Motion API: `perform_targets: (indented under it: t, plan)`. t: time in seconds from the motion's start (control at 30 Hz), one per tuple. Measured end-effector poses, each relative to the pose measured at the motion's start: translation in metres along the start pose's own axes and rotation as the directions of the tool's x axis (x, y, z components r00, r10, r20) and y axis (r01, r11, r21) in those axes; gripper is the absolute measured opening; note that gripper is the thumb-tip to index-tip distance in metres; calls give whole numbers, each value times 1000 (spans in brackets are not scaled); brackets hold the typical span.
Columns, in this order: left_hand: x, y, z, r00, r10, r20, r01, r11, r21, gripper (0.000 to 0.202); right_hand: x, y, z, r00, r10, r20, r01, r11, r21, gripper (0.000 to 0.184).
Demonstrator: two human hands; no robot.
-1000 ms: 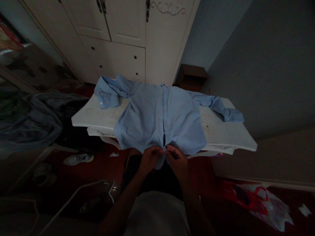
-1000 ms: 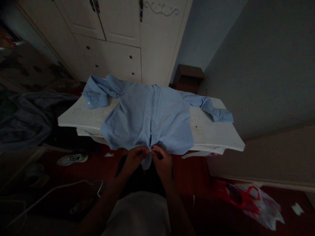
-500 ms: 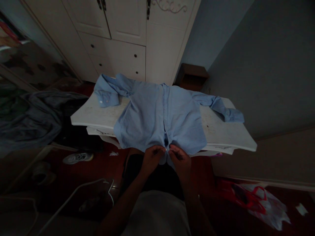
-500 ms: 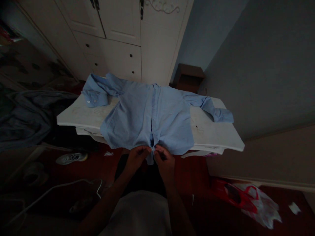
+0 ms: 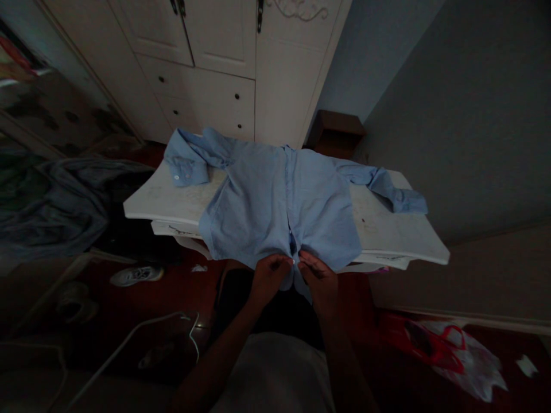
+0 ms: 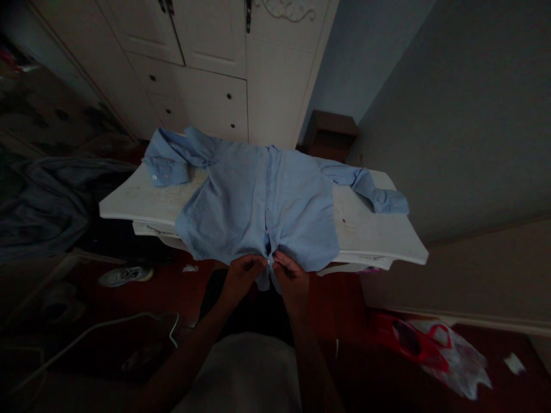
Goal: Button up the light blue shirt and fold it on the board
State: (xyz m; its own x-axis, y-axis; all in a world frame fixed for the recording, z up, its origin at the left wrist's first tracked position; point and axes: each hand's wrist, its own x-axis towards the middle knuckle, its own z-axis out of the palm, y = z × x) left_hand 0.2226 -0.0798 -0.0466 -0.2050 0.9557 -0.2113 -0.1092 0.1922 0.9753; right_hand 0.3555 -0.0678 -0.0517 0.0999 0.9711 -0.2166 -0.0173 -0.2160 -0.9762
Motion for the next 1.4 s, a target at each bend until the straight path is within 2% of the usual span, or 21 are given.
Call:
perform_targets:
  t: [0.53, 0.77, 0.93, 1.07, 1.17, 1.27, 1.4]
  plan:
    - [-4, 5, 2, 998, 48, -29, -45, 995, 85, 21, -2, 0, -1, 996, -89, -2, 88, 991, -103, 33]
    - [-4, 6, 6, 997, 51, -58, -47, 996, 72, 21, -5, -3, 1, 990, -140, 11, 140, 971, -192, 31]
    - [-4, 1, 8, 997, -56, -62, 51, 996, -68, 22, -9, -6, 2, 960, -273, 55, 277, 915, -295, 28]
    - [-1, -6, 6, 983, -186, 7, 182, 953, -243, 22, -10, -9, 3, 924, -355, 139, 381, 849, -367, 27]
    - [2, -10, 4, 970, -235, 67, 244, 912, -331, 21, -8, -8, 3, 898, -399, 186, 440, 817, -372, 27]
    - [3, -13, 4, 959, -269, 89, 283, 891, -355, 22, -5, -5, 2, 894, -406, 189, 448, 817, -363, 28]
    - [4, -14, 3, 939, -324, 117, 344, 870, -353, 25, -1, -5, 1, 916, -348, 201, 399, 847, -350, 29]
